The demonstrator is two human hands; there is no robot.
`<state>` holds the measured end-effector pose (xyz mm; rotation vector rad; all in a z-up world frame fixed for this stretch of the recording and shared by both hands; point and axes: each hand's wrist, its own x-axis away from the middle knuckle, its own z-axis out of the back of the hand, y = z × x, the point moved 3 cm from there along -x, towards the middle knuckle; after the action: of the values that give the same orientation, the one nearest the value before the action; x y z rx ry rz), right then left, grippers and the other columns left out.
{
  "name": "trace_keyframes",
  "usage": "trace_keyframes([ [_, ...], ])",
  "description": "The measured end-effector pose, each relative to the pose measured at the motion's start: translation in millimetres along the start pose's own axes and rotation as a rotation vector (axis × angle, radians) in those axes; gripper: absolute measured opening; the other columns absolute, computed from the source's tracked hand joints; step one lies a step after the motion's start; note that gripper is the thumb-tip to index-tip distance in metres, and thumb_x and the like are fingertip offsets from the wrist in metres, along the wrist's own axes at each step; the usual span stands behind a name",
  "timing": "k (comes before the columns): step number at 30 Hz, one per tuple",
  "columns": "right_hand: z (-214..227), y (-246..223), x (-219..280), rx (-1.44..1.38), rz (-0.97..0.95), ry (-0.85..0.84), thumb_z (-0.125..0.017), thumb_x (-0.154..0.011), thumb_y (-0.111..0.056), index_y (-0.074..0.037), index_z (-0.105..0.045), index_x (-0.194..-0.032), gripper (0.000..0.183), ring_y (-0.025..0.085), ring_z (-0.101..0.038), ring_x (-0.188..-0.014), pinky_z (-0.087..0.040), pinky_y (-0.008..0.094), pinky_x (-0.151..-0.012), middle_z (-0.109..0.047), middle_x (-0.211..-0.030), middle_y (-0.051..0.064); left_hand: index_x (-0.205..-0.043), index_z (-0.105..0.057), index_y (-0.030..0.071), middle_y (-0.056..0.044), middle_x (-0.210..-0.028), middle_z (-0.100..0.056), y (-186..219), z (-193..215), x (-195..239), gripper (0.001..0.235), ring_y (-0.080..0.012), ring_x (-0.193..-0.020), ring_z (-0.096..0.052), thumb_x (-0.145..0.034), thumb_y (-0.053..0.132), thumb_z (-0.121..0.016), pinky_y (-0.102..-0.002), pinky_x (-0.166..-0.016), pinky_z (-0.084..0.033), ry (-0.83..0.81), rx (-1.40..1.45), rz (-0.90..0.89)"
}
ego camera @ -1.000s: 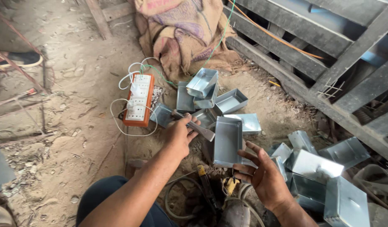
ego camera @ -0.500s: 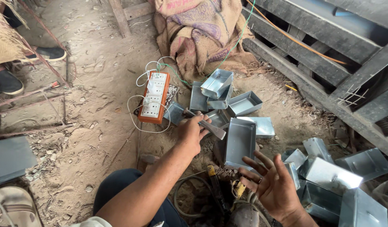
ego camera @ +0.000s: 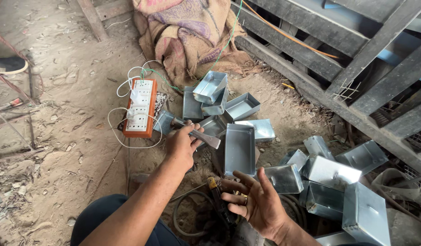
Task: The person sits on the ground and repeatedly strikes the edges and corners of small rectangular metal boxes with a hammer. They pick up each box, tap it on a metal stand, inspect it, and place it back down among other similar boxes.
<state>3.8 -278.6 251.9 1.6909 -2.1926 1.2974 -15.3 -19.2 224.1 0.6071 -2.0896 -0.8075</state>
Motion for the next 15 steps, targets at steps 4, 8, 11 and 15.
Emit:
trace_keyframes([
  [4,2.4,-5.7,-0.7,-0.013,0.030,-0.005,-0.043,-0.087,-0.072,0.000,-0.025,-0.158,0.103,0.029,-0.074,-0.099,-0.062,0.036,-0.076,-0.053,-0.142,0.029,-0.118,-0.062,0.007,-0.006,-0.110,-0.072,0.6,0.3,2.2,0.023,-0.0185,-0.102,-0.072,-0.096,0.011,-0.059,-0.036,-0.088,-0.057,0.003,-0.007,0.001],
  [8,9.0,-11.8,-0.3,-0.031,0.068,0.015,-0.041,-0.087,-0.072,0.000,-0.026,-0.159,0.102,0.031,-0.074,-0.099,-0.061,0.036,-0.075,-0.055,-0.140,0.030,-0.119,-0.062,0.008,-0.006,-0.111,-0.071,-1.4,-0.7,1.6,0.024,-0.0180,-0.103,-0.072,-0.095,0.011,-0.059,-0.036,-0.088,-0.056,0.007,-0.007,0.018],
  [11,11.7,-15.1,-0.8,-0.032,0.097,0.020,-0.041,-0.089,-0.071,0.002,-0.027,-0.154,0.098,0.031,-0.074,-0.099,-0.061,0.036,-0.076,-0.055,-0.139,0.030,-0.120,-0.062,0.006,-0.008,-0.112,-0.071,-0.9,-0.3,2.2,0.025,-0.0195,-0.104,-0.072,-0.096,0.011,-0.059,-0.037,-0.090,-0.057,-0.003,-0.010,0.006],
  [15,12.9,-15.2,-1.6,-0.024,0.108,0.015,-0.041,-0.090,-0.070,0.001,-0.028,-0.154,0.097,0.031,-0.074,-0.099,-0.062,0.037,-0.075,-0.055,-0.138,0.030,-0.121,-0.061,0.006,-0.008,-0.113,-0.071,-0.6,-1.8,3.5,0.026,-0.0203,-0.105,-0.072,-0.096,0.011,-0.059,-0.038,-0.092,-0.057,-0.007,-0.004,0.006],
])
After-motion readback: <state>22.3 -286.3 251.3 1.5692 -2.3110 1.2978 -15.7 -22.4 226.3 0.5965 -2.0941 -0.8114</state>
